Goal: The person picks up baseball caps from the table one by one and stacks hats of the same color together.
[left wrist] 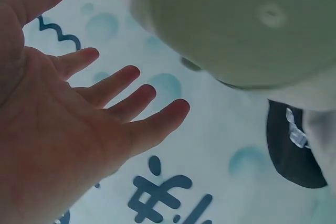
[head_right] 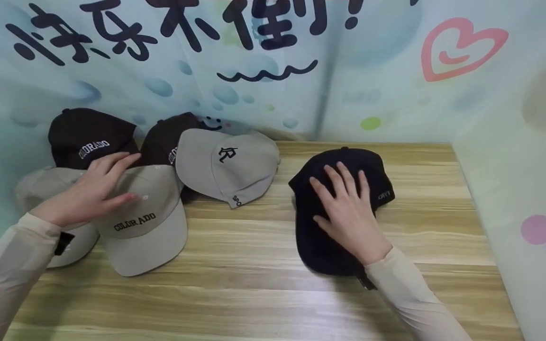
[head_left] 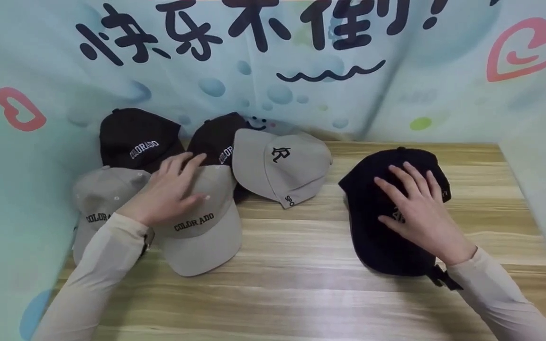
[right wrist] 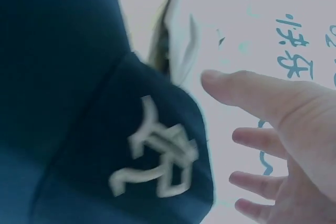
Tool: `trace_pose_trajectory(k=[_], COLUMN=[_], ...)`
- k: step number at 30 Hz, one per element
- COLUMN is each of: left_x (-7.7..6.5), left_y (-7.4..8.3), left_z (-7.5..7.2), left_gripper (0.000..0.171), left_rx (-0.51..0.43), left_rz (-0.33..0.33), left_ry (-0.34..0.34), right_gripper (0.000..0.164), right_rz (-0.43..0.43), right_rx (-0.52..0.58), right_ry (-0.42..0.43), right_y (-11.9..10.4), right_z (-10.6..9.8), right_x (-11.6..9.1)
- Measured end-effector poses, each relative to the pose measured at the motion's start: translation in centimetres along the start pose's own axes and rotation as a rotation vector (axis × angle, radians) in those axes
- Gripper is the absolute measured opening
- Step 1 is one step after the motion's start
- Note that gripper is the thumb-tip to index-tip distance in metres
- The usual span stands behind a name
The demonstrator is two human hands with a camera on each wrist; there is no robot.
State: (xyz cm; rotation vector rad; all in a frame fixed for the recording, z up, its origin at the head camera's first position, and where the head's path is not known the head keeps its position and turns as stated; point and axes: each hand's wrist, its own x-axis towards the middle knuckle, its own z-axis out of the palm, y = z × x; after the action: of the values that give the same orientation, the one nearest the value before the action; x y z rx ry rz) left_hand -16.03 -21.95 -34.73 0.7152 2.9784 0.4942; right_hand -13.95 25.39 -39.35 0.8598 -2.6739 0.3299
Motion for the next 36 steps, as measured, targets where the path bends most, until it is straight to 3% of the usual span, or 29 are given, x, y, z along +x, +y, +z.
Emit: trace_pose_trajectory(k=[6,12,18,22,29,36], left_x=[-1.3,-2.1,-2.0,-1.3,-0.7,-1.2], left_y=[-0.9,-1.7,-2.4,-3.0,-4.0,-4.6], left_z=[0.2,0.5,0.7,0.7,0.5,0.6], left_gripper=[0.072,0.069,0.070,0.069,0.065,0.065], left_rx=[-0.004,-0.022,-0.009,-0.001,-0.019,-0.067], left_rz=[-0.020,-0.072,-0.108,-0.124,-0.134,-0.173], left_ry=[0.021,-0.004,-0.055,-0.097,-0.112,-0.046], right_gripper=[0.057,0.047,0.046,0.049,0.056,0.063], right_rz=[0.002,0.079,0.278,0.422,0.565,0.692], right_rx=[0.102,0.238,0.480,0.619,0.618,0.831], right_ry=[-0.002,-0.101,-0.297,-0.367,-0.408,-0.413], right_y=[-1.4,-2.0,-1.9,-1.8,-1.4,-1.0], right_z=[-0.2,0.3,2.5,4.3,6.3,7.5], right_x=[3.0,6.3,9.5,10.9,12.3,13.0])
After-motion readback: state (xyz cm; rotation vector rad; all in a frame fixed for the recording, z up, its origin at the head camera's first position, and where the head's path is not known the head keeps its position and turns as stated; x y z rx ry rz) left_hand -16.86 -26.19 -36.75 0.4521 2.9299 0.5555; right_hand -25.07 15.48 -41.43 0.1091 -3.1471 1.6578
